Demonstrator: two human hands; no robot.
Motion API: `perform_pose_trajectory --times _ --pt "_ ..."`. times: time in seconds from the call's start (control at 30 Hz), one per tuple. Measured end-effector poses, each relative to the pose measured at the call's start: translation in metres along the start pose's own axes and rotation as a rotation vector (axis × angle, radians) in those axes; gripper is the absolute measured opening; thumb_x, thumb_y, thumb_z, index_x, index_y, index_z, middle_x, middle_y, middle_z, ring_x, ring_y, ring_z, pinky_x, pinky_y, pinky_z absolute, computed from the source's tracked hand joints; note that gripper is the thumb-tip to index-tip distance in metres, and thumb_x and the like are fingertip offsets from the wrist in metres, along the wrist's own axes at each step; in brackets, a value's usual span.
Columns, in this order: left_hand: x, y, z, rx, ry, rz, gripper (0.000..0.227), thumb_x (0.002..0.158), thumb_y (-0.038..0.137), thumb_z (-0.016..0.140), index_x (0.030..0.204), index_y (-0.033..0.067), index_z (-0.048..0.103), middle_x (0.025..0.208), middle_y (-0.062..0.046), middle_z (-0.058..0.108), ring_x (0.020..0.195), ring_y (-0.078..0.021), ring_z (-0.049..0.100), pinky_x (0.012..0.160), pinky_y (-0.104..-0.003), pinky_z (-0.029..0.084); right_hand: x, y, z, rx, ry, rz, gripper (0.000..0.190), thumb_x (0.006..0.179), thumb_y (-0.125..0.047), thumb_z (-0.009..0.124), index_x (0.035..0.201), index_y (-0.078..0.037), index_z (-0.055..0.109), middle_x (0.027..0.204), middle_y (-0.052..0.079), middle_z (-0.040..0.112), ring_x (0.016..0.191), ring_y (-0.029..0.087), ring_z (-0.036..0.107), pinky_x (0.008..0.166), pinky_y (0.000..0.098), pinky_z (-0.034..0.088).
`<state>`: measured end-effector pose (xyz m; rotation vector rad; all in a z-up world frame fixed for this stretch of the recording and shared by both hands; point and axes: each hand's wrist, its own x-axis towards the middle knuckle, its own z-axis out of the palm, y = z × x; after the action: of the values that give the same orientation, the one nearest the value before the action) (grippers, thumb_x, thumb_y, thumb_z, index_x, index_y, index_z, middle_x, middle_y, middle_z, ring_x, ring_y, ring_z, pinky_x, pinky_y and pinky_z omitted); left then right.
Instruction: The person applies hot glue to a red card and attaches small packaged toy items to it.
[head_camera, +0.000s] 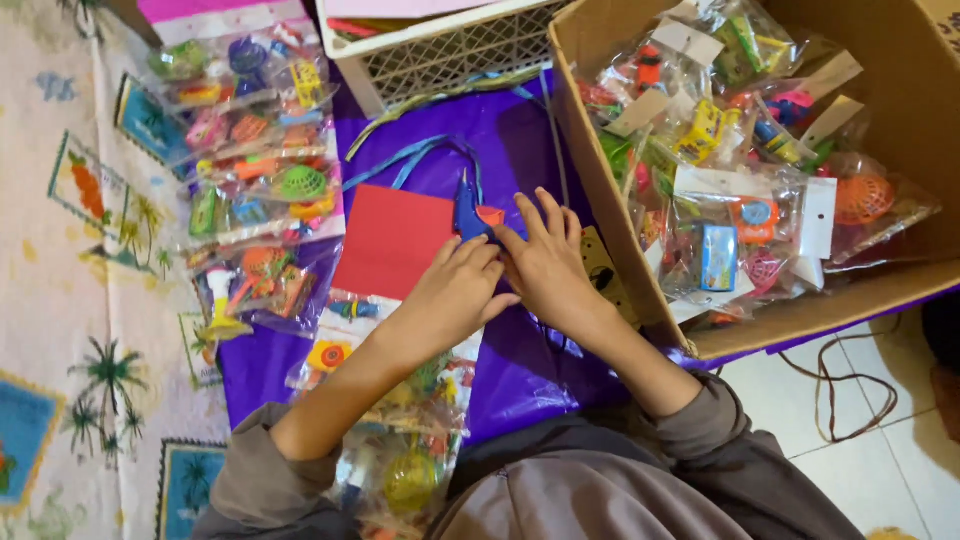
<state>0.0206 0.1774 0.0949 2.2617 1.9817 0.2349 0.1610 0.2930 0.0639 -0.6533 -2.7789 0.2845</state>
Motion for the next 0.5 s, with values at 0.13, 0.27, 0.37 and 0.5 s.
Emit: perform_pose_trajectory --times 0.13,0.27,0.37,0.5 --pt "0.013 -0.011 -0.011 -0.164 0.009 0.041 0.051 0.091 0.038 0.07 0.128 0.0023 0.064 0.146 -0.026 0.049 0.129 -0.0428 0.054 0.11 -0.057 0.038 -0.006 0.004 -0.028 -0.01 0.039 0.064 0.049 0.091 -0.019 0.064 0.138 -0.007 0.059 0.143 0.024 0.048 0.138 0.046 0.041 0.1 0.0568 0.039" --pt "0.015 -0.031 -0.016 -0.116 0.038 0.009 0.047 0.092 0.029 0.069 0.131 0.0027 0.063 0.148 -0.028 0.045 0.127 -0.0442 0.056 0.11 -0.059 0.037 -0.015 0.004 -0.044 0.023 0.047 0.047 0.043 0.091 -0.021 0.064 0.132 -0.008 0.064 0.135 0.022 0.055 0.13 0.043 0.052 0.088 0.0493 0.047" --pt "-0.004 -0.051 -0.021 -0.043 0.094 -0.05 0.047 0.098 0.036 0.064 0.134 0.0065 0.062 0.133 -0.023 0.06 0.136 -0.0408 0.051 0.115 -0.068 0.021 -0.009 0.006 -0.027 -0.001 0.032 0.002 0.033 0.093 -0.022 0.065 0.124 -0.012 0.07 0.13 0.017 0.061 0.129 0.039 0.054 0.088 0.0465 0.048" --pt "-0.057 -0.071 -0.017 -0.095 0.051 -0.265 0.046 0.1 0.033 0.058 0.14 0.0108 0.054 0.13 -0.019 0.062 0.104 -0.0385 0.071 0.101 -0.059 0.041 0.006 -0.007 0.016 0.097 -0.057 -0.184 0.026 0.094 -0.024 0.066 0.116 -0.013 0.071 0.117 0.012 0.068 0.121 0.035 0.061 0.088 0.0459 0.049"
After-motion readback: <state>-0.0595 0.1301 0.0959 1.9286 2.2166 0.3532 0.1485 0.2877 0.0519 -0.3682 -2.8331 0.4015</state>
